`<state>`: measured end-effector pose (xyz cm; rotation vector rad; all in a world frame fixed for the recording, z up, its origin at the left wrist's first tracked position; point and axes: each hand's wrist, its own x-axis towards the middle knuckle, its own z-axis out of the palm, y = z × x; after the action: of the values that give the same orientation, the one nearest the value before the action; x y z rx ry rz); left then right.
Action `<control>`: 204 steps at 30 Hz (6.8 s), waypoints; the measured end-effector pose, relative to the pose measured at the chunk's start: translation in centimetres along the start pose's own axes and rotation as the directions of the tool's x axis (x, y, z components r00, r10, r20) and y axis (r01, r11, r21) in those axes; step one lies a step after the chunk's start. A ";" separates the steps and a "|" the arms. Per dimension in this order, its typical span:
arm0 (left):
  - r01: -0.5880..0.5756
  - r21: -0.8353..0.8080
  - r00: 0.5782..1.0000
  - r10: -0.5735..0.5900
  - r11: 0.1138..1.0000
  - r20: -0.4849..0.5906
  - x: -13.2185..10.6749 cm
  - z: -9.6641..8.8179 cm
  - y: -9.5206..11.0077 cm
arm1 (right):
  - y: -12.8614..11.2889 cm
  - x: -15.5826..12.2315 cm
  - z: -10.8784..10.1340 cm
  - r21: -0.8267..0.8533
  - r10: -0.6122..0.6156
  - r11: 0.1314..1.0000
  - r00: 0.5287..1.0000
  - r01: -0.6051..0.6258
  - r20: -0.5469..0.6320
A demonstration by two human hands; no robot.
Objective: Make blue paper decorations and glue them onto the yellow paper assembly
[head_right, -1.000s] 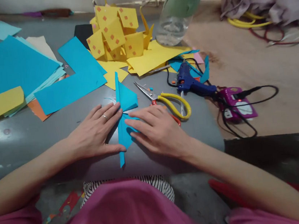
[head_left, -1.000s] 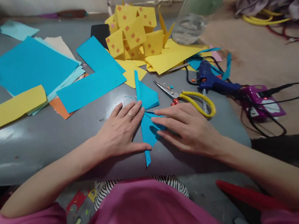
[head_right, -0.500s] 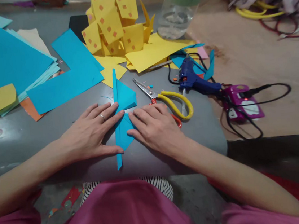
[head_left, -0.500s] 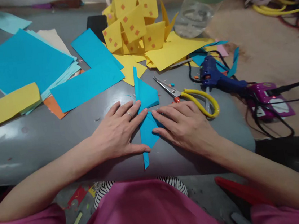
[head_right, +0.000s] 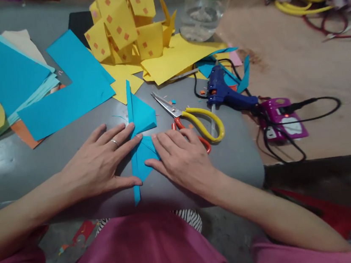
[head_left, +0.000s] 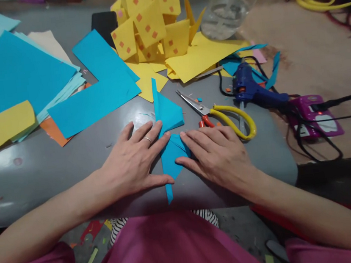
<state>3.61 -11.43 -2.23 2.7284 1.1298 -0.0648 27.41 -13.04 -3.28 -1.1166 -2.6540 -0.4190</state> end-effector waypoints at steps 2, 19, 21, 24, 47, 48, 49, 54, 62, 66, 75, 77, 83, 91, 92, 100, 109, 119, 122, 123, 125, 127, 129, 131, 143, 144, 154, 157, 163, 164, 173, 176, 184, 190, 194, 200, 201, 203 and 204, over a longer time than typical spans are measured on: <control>0.010 -0.025 1.000 -0.010 1.000 0.009 0.1 0.1 -0.1 | -0.1 -0.3 -0.2 0.033 0.018 0.999 0.999 -0.017 -0.037; -0.026 -0.077 0.985 0.039 0.997 0.169 0.0 -1.7 -1.5 | -4.1 -0.8 -0.4 0.284 -0.175 0.925 0.946 0.254 -0.274; -0.036 -0.084 0.984 0.050 0.996 0.169 0.0 -1.7 -1.6 | -3.8 -0.4 -0.2 0.264 -0.143 0.939 0.949 0.219 -0.280; -0.033 -0.089 0.990 0.044 0.995 0.133 0.0 -1.4 -1.6 | -3.2 0.1 0.3 0.201 -0.126 0.961 0.951 0.187 -0.282; -0.242 0.221 0.850 0.316 0.945 -0.422 -1.5 1.5 0.9 | 0.4 -1.8 0.0 0.234 -0.034 0.970 0.988 0.070 -0.154; -0.236 0.189 0.850 0.297 0.953 -0.435 -1.4 1.5 0.9 | 0.3 -1.7 0.0 0.254 -0.032 0.965 0.988 0.071 -0.153; -0.219 0.143 0.857 0.260 0.965 -0.444 -1.3 1.5 0.9 | 0.3 -1.6 0.1 0.279 -0.025 0.958 0.988 0.067 -0.150; -0.090 -0.137 0.921 0.030 0.987 -0.388 -0.6 1.5 0.8 | 0.3 -1.1 0.2 0.349 0.021 0.937 0.992 0.022 -0.121; 0.109 -0.344 0.943 -0.206 0.932 -0.260 -0.2 1.3 1.3 | -0.1 -0.9 0.6 0.351 0.096 0.934 0.992 -0.062 -0.078; 0.170 -0.371 0.940 -0.264 0.913 -0.218 -0.1 1.1 1.3 | 0.0 -0.9 0.7 0.352 0.093 0.934 0.994 -0.066 -0.061; 0.121 -0.537 0.950 -0.255 0.835 -0.182 0.0 -0.1 0.6 | 0.1 -0.3 0.4 0.334 0.072 0.940 0.997 -0.064 -0.011; 0.071 -0.484 0.960 -0.191 0.872 -0.205 -0.3 0.1 0.5 | 0.1 -0.3 0.3 0.317 0.065 0.946 0.998 -0.062 0.002; -0.006 -0.360 0.966 -0.088 0.933 -0.243 -1.2 0.8 0.6 | 0.2 -0.3 0.3 0.318 0.050 0.947 0.999 -0.045 -0.006; 0.202 -0.410 0.930 -0.305 0.889 -0.205 -0.1 0.8 0.9 | 0.1 -0.2 0.6 0.293 0.076 0.953 0.997 -0.078 0.020; 0.217 -0.400 0.925 -0.318 0.891 -0.207 -0.1 0.8 0.9 | 0.1 -0.2 0.6 0.288 0.078 0.954 0.997 -0.080 0.018; 0.246 -0.209 0.917 -0.297 0.946 -0.266 -0.1 1.1 1.3 | 0.0 -0.5 1.0 0.336 0.121 0.936 0.992 -0.106 -0.022; 0.077 -0.021 0.903 -0.079 0.997 -0.423 -0.5 2.3 1.3 | -0.5 -1.5 0.6 0.250 0.008 0.968 0.991 0.025 -0.131; -0.047 -0.161 0.882 -0.035 0.986 -0.469 -0.7 2.7 1.0 | -0.5 -1.5 0.7 0.298 0.011 0.954 0.993 0.025 -0.118; -0.037 -0.194 0.913 -0.046 0.980 -0.405 -0.7 2.9 0.8 | -0.5 -1.5 0.8 0.313 0.002 0.949 0.994 0.034 -0.113; -0.041 -0.204 0.923 -0.041 0.978 -0.383 -0.8 2.9 0.7 | -0.5 -1.4 0.8 0.318 0.017 0.948 0.993 0.020 -0.114; -0.050 -0.214 0.934 -0.031 0.976 -0.357 -0.8 3.0 0.7 | -0.4 -1.4 0.6 0.313 0.066 0.949 0.992 -0.030 -0.105; -0.050 -0.215 0.929 -0.033 0.975 -0.368 -0.8 3.1 0.7 | -0.2 -1.4 0.5 0.283 0.095 0.956 0.992 -0.070 -0.077; -0.049 -0.213 0.918 -0.040 0.976 -0.395 -0.8 3.3 0.6 | 0.0 -1.3 0.4 0.255 0.083 0.964 0.996 -0.072 -0.030; -0.052 -0.212 0.912 -0.040 0.976 -0.408 -0.8 3.4 0.6 | 0.2 -1.3 0.4 0.256 0.060 0.965 0.998 -0.059 0.001; -0.088 -0.111 0.927 0.040 0.990 -0.373 -0.3 2.6 0.6 | 0.6 -1.1 0.6 0.277 0.040 0.960 0.999 -0.038 -0.003; -0.098 -0.093 0.924 0.056 0.991 -0.378 -0.3 2.6 0.6 | 0.6 -1.1 0.6 0.271 0.032 0.962 0.999 -0.028 -0.010; -0.114 0.024 0.899 0.114 0.993 -0.422 -0.3 2.5 0.9 | 0.6 -1.0 0.8 0.178 -0.047 0.983 0.999 0.051 -0.024; -0.097 0.046 0.890 0.107 0.994 -0.443 -0.5 2.6 1.1 | 0.7 -1.1 0.8 0.169 -0.042 0.985 0.999 0.046 -0.025; -0.083 0.113 0.871 0.127 0.990 -0.475 -0.4 2.6 1.2 | 0.7 -1.1 0.9 0.188 -0.032 0.982 0.999 0.035 -0.022; -0.075 0.134 0.871 0.130 0.988 -0.474 -0.3 2.6 1.2 | 0.7 -1.2 0.9 0.190 -0.029 0.981 0.999 0.033 -0.021; 0.013 0.059 0.878 0.017 0.998 -0.477 -0.1 3.0 0.6 | 0.6 -1.2 1.1 0.199 -0.022 0.980 1.000 0.023 -0.008; 0.030 0.064 0.896 0.002 0.998 -0.443 0.0 2.4 0.5 | 0.6 -1.1 1.0 0.181 -0.034 0.983 0.999 0.035 -0.007; 0.011 0.150 0.943 0.040 0.989 -0.330 -0.3 1.3 1.4 | 0.8 -1.0 0.6 0.177 -0.092 0.980 0.996 0.092 -0.010; -0.029 0.142 0.974 0.060 0.989 -0.217 -2.2 1.7 1.8 | -0.3 -1.1 0.3 0.172 -0.107 0.979 0.994 0.109 -0.020; -0.042 0.172 0.975 0.078 0.984 -0.208 -3.0 1.9 2.4 | -1.3 -1.7 0.3 0.143 -0.106 0.984 0.994 0.110 -0.036; -0.014 0.192 0.978 0.054 0.981 -0.203 -3.4 2.7 2.9 | -1.9 -2.1 0.5 0.127 -0.077 0.989 0.996 0.082 -0.043; -0.013 0.163 0.979 0.045 0.986 -0.197 -3.5 2.7 2.7 | -2.0 -2.0 0.6 0.134 -0.071 0.988 0.996 0.076 -0.045; -0.017 0.073 0.984 0.029 0.997 -0.177 -3.5 2.6 1.9 | -2.0 -1.9 0.6 0.163 -0.048 0.985 0.998 0.056 -0.052; -0.017 0.017 0.986 0.019 1.000 -0.166 -3.5 2.5 1.4 | -2.1 -1.7 0.6 0.182 -0.032 0.982 0.998 0.042 -0.056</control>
<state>2.22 -15.30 -4.04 2.8006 1.1504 0.1610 27.00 -15.35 -4.79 -0.9883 -2.6089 -0.2028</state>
